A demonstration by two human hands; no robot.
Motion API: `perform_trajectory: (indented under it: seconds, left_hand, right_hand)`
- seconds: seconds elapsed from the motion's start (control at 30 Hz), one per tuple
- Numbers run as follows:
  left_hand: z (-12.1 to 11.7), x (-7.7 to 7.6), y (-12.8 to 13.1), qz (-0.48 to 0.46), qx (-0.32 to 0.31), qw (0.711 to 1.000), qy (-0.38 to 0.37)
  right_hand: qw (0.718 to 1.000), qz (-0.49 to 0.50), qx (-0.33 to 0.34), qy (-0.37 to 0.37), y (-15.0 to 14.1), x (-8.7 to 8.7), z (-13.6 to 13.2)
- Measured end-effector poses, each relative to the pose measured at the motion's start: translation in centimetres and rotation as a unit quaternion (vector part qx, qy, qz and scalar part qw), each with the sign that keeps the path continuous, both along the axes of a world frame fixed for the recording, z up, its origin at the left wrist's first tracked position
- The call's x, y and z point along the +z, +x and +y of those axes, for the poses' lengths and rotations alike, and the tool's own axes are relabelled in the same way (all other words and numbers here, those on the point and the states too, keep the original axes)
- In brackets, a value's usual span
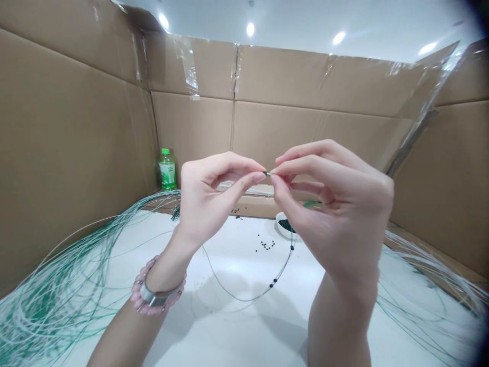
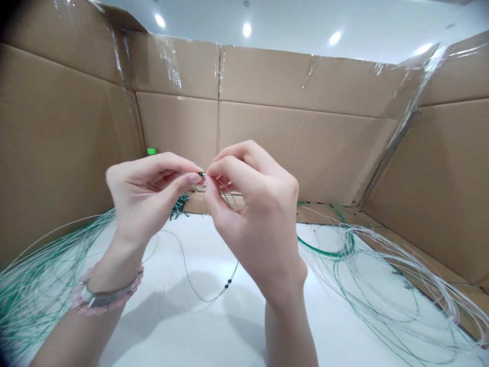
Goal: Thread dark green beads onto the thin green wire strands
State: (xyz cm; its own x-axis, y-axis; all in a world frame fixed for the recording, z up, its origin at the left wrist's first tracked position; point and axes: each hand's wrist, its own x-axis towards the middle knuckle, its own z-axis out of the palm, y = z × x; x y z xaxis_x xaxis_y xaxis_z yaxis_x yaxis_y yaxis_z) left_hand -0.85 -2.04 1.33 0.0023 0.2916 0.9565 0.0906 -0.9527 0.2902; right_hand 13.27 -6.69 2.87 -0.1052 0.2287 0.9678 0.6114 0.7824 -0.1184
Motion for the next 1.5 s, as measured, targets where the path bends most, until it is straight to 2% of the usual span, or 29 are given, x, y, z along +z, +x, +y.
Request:
perform_trajectory:
  seconds: [0.1, 0.77, 0.93, 1.1, 1.27, 1.4, 1.5]
  left_hand:
    - [0.11, 0.03, 0.09, 0.002, -0.005, 1.000, 0.017]
    - [0.09, -0.15, 0.18, 0.020, 0.032, 0.999, 0.009]
    - [0.23, -0.13, 0.14, 0.015, 0.019, 0.999, 0.028]
    - [0.25, -0.10, 0.25, 0.018, 0.001, 1.000, 0.022]
    - [0.30, -0.06, 0.27, 0.017, 0.005, 0.999, 0.028]
    - [0.49, -0.11, 0.25, 0.011, 0.037, 0.998, 0.047]
    - [0.59, -0.13, 0.27, 0.010, 0.027, 0.999, 0.033]
  right_hand:
    - [1.000, -0.003, -0.004, -0.004, -0.05, 0.03, -0.10]
    - [0.999, -0.016, -0.039, -0.018, 0.04, 0.18, -0.24]
    - [0.999, -0.011, 0.006, -0.042, 0.33, 0.30, -0.32]
    - [0.994, 0.043, 0.069, -0.077, 0.46, 0.33, -0.05]
    - [0.991, 0.056, 0.090, -0.080, 0.22, 0.19, 0.50]
    - [0.993, 0.042, 0.087, -0.070, -0.14, 0.19, 0.59]
    - [0.994, 0.043, 0.078, -0.070, -0.22, 0.22, 0.57]
